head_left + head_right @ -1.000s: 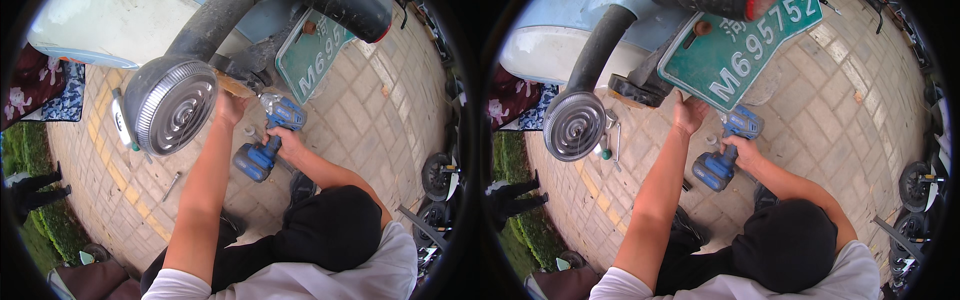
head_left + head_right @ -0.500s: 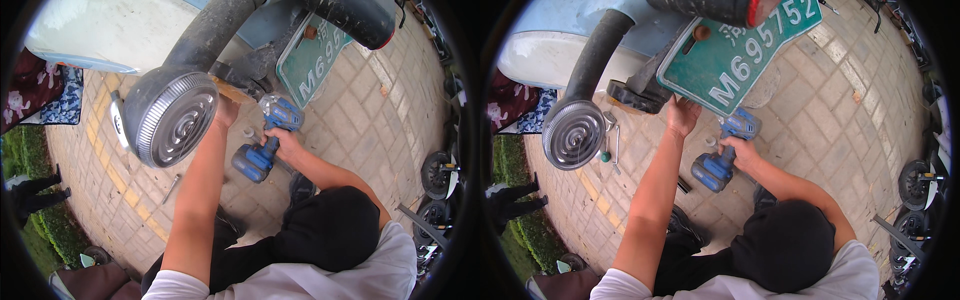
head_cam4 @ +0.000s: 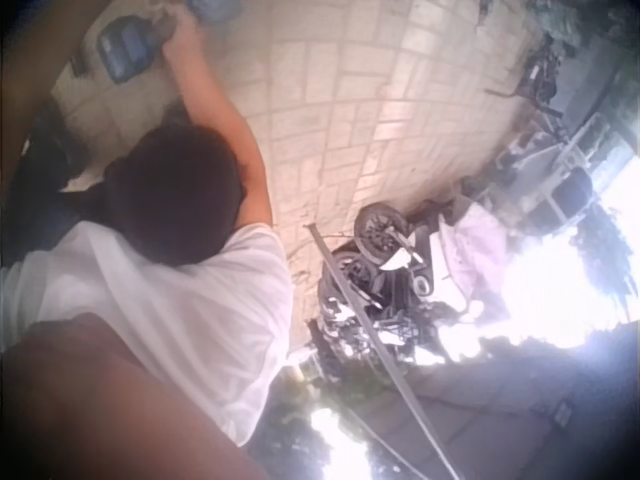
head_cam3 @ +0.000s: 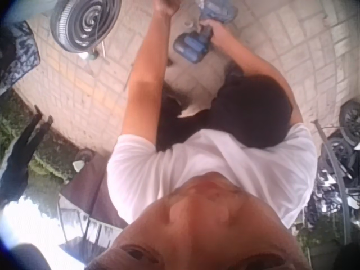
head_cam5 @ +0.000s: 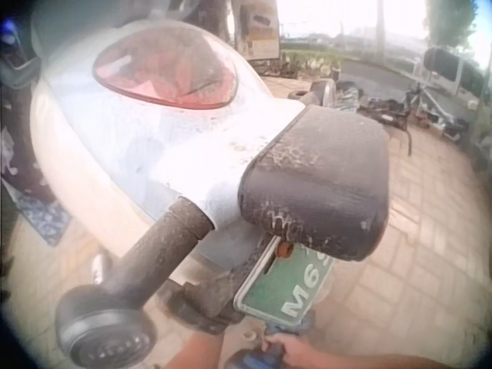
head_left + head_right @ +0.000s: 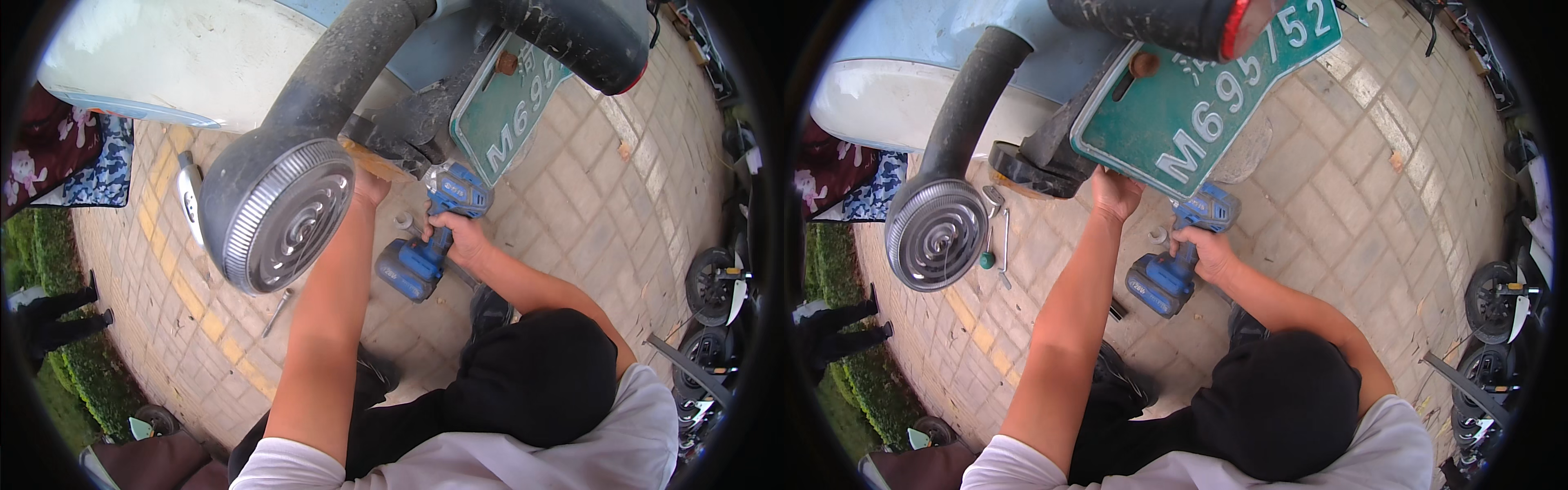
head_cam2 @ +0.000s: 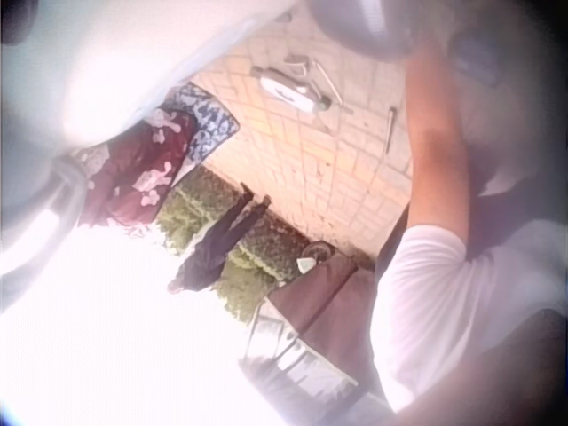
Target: The person kneels beside a light blue scooter and uses a cordless impact wrench to tighten bolts on the rear wheel hub. They then use a screwdriver to secure a silver plastic cover and an Allen key to fasten the footrest bracket.
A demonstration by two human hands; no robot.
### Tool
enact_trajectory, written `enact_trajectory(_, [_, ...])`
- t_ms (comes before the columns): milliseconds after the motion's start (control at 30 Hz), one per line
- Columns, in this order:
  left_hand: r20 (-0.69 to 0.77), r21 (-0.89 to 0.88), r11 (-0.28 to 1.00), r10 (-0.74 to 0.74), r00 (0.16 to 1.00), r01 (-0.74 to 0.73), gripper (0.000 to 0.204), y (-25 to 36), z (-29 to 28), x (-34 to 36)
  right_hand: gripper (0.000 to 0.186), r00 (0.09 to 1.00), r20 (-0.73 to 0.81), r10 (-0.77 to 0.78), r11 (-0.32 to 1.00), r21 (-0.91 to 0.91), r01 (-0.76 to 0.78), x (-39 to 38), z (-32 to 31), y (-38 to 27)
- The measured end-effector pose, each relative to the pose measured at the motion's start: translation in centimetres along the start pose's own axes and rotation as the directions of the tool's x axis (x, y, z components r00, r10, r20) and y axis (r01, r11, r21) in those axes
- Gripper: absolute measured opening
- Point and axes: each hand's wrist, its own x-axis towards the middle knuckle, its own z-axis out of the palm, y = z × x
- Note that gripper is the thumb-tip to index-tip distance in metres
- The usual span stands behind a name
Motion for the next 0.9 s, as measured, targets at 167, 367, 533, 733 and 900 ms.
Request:
enact_trajectory(167, [0.167, -0.112, 0.992, -0.034, 0.985, 0.053, 0.048, 0.7, 1.5, 0.5, 0.025, 0.998, 0.033, -0.048, 0.997, -0.065, 0.050, 0.1, -0.1, 0.1])
enact_trajectory(367, [0.301, -0.121, 0.992, 0.016, 0.954, 0.021, 0.048, -0.3, -1.1, 0.6, 0.025, 0.998, 0.008, -0.058, 0.996, -0.064, 0.058, 0.2, -0.2, 0.2])
enact_trajectory(533, [0.282, 0.432, 0.788, 0.344, 0.896, -0.439, 0.052, -1.0, -2.2, 2.0, 0.017, 0.987, 0.039, -0.156, 0.981, -0.110, 0.160, 0.3, -0.1, 0.2])
enact_trajectory(733, [0.227, -0.169, 0.979, -0.075, 0.971, 0.115, 0.058, 0.2, 0.5, -0.4, 0.020, 0.983, 0.007, -0.184, 0.963, -0.199, 0.182, 0.5, -0.2, -0.3])
enact_trajectory(900, [0.247, -0.191, 0.979, -0.025, 0.969, 0.074, 0.058, -0.4, 2.6, -0.5, 0.016, 0.978, 0.039, -0.207, 0.963, -0.169, 0.211, 0.3, -0.1, -0.3])
